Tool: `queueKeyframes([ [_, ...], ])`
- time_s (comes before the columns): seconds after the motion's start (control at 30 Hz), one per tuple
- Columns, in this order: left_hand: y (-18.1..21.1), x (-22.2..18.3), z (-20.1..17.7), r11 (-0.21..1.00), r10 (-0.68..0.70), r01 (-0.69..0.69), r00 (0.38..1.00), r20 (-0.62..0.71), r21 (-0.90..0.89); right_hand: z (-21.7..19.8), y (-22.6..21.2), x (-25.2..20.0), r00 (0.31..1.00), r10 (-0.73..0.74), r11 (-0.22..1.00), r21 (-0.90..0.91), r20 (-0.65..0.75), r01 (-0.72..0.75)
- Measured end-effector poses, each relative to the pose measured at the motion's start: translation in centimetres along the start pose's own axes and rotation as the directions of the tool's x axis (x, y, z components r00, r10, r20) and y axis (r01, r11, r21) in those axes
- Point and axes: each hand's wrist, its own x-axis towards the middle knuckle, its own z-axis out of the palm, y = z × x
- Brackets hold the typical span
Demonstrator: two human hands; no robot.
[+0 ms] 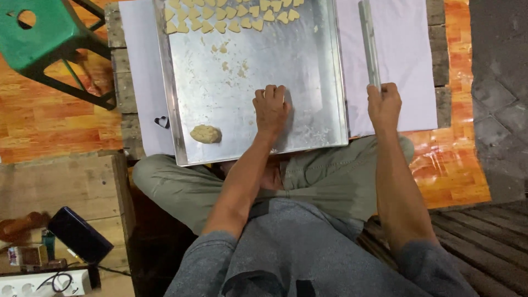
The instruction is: Arranging pre-cut heart-shaped dough pieces on a baking tray and rolling out more dough with a rolling pin.
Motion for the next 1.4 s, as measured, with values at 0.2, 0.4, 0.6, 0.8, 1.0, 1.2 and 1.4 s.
queueKeyframes([
  [0.2,-1.5,0.4,-4.7,0.917,-0.151,0.172,0.985,0.087,-0.359,-2.3,-9.7,-5.9,0.925,-0.38,0.917,0.128,0.0,0.377],
  [0.4,-3.9,-0.9,-11.6,0.935,-0.194,0.021,0.867,-0.46,-0.353,0.6,-11.9,-6.5,0.604,-0.758,0.581,-0.166,0.247,0.797],
  [0.6,-7.0,-0.5,-8.6,0.995,0.094,-0.085,0.959,-0.268,0.045,5.1,-13.8,-6.8,0.521,-0.808,0.509,-0.12,0.274,0.852],
  [0.8,-8.5,-0.5,-7.1,0.989,0.076,-0.037,0.96,-0.271,0.144,7.5,-13.0,-5.9,0.57,-0.782,0.532,-0.205,0.254,0.822],
  [1.0,-7.7,-0.1,-7.6,0.982,-0.003,0.04,0.981,-0.192,0.187,9.6,-13.5,-5.1,0.679,-0.712,0.544,-0.471,0.178,0.694],
  [1.2,-8.8,1.1,-8.5,0.99,-0.025,0.004,0.988,0.152,0.138,10.0,-15.2,-6.1,0.807,-0.566,0.756,-0.286,0.166,0.589],
  [1.4,-9.2,1.6,-7.6,0.994,-0.106,0.098,0.976,0.191,0.051,10.6,-16.1,-4.2,0.766,-0.631,0.677,-0.397,0.12,0.62],
])
